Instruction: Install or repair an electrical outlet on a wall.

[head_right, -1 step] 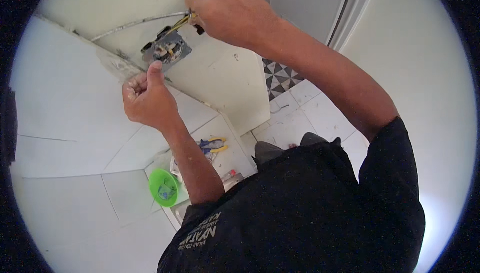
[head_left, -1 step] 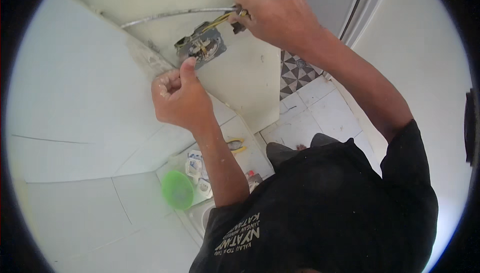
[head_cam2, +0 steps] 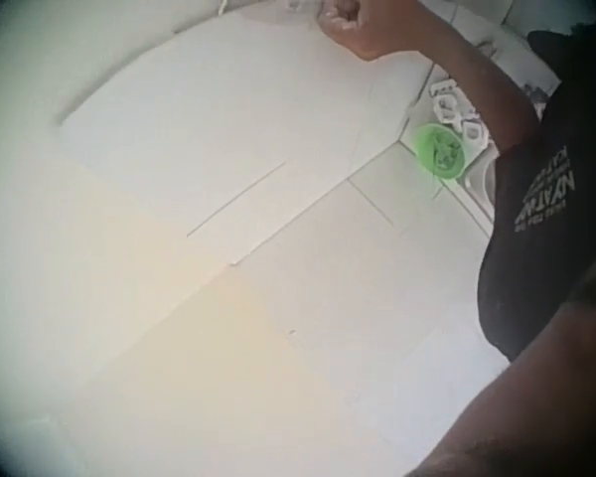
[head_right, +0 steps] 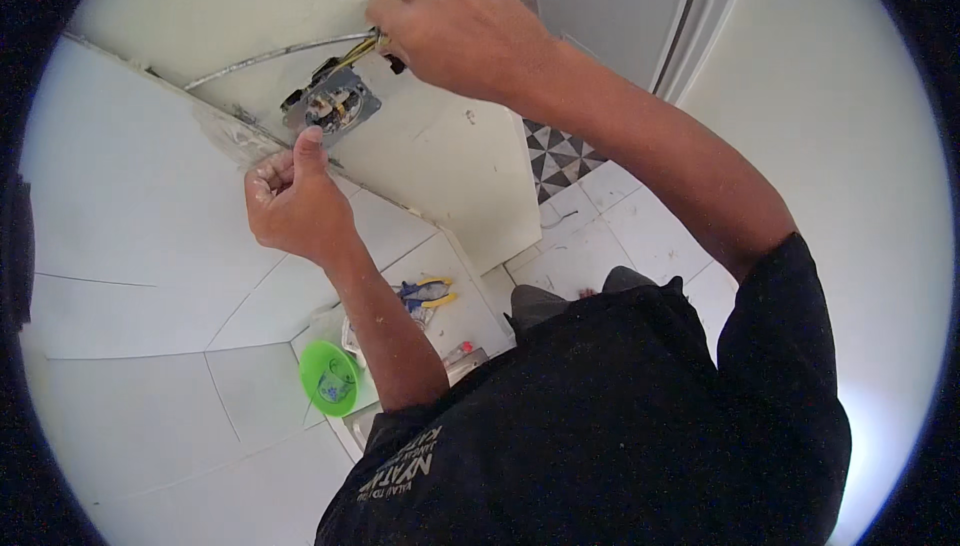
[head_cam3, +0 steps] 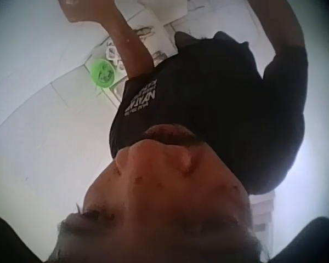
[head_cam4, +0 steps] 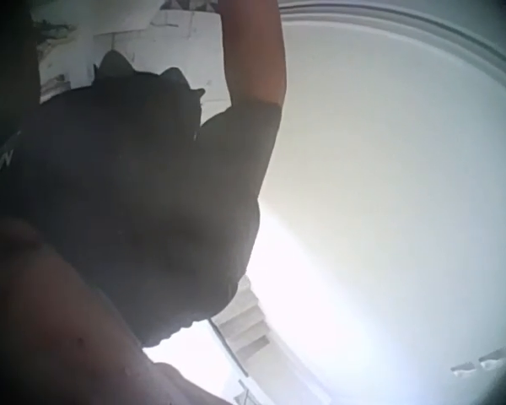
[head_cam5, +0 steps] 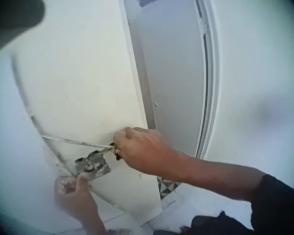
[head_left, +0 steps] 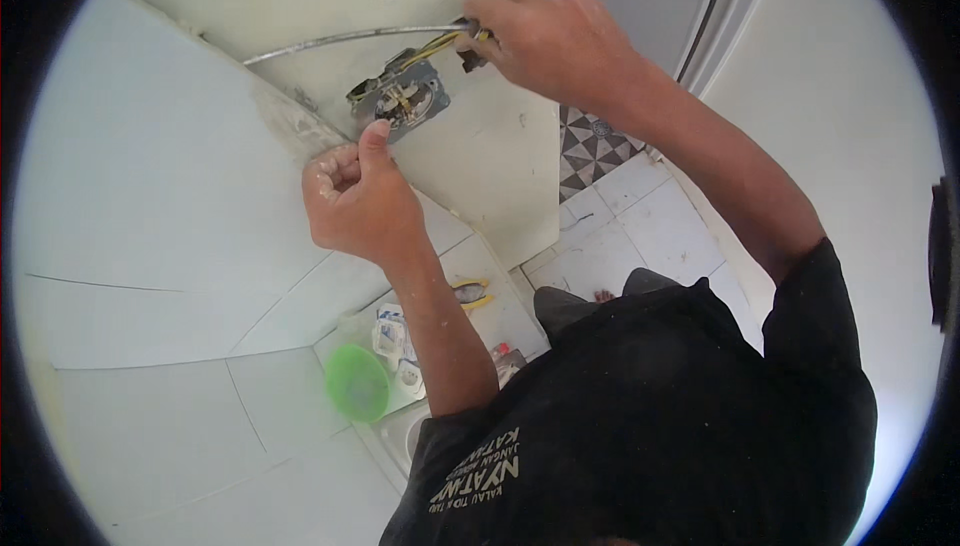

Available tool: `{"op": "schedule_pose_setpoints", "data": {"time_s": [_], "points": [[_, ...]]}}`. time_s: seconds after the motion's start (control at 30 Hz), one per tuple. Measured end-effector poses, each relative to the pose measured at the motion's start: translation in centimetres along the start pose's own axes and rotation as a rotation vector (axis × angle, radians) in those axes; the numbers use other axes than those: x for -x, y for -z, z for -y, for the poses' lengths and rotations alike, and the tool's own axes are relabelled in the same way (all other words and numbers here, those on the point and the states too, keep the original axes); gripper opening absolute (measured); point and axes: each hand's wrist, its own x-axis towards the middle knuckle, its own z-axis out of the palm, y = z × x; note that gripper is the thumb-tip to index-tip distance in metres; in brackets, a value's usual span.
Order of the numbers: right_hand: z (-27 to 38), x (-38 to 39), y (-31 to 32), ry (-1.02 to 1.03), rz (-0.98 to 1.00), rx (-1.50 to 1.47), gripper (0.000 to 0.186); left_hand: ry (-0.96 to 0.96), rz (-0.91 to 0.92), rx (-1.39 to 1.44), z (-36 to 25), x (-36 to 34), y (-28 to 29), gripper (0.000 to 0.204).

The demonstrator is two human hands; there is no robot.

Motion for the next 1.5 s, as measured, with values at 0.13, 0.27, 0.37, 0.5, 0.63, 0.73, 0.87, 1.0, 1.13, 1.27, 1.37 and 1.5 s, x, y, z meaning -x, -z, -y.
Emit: {"op": "schedule_pose_setpoints", "data": {"time_s": [0.13, 0.27, 0.37, 0.5, 0.63, 0.73, 0.87, 1.0, 1.13, 1.27, 1.37, 1.5], "points": [[-0.3, -0.1, 0.0, 0.035, -0.043, 0.078, 0.010, 0.017, -0.020, 0.025, 0.1, 0.1, -0.4, 0.034], [0.2, -0.1, 0.6, -0.086, -0.005, 0.101, 0.020, -0.001, -0.024, 0.062, 0.0, 0.2, -0.6, 0.034], [1.2, -0.7, 1.9, -0.078, 0.001, 0.116, 0.019, 0.051, -0.008, 0.055, 0.2, 0.2, -0.2, 0.034], [-0.1, 0.5, -0.2, -0.007, -0.204, 0.054, 0.028, 0.017, -0.026, 0.082, 0.2, 0.2, -0.4, 0.033], [0.8, -0.2, 0.0, -0.283, -0.162, -0.111, 0.032, 0.009, -0.020, 0.079, 0.6, 0.3, -0.2, 0.032], [1.1, -0.8, 1.2, -0.464, 0.085, -0.178, 0.024, 0.010, -0.014, 0.038, -0.1, 0.1, -0.4, 0.033], [3.1, 1.1, 1.1, -0.325, -0.119, -0.075, 0.026, 0.001, -0.048, 0.062, 0.2, -0.1, -0.9, 0.029], [6.3, 3.0, 0.7, -0.473, -0.029, -0.340, 0.027, -0.097, -0.088, 0.078, 0.0, 0.5, -1.1, 0.023], [5.9, 2.1, -1.1, -0.504, -0.081, -0.388, 0.025, -0.173, -0.067, 0.027, 0.6, 0.6, -0.6, 0.021], [4.6, 2.1, -1.8, -0.481, -0.065, -0.477, 0.019, -0.108, -0.066, 0.116, 0.3, 1.2, -0.8, 0.022], [4.8, 2.2, -1.6, -0.562, 0.006, -0.675, 0.018, -0.107, -0.050, 0.073, 0.2, 1.2, 0.0, 0.022], [4.1, 2.2, -2.7, -0.533, 0.063, -0.590, 0.024, -0.100, -0.092, 0.040, 0.9, 0.6, -0.2, 0.027]]}}
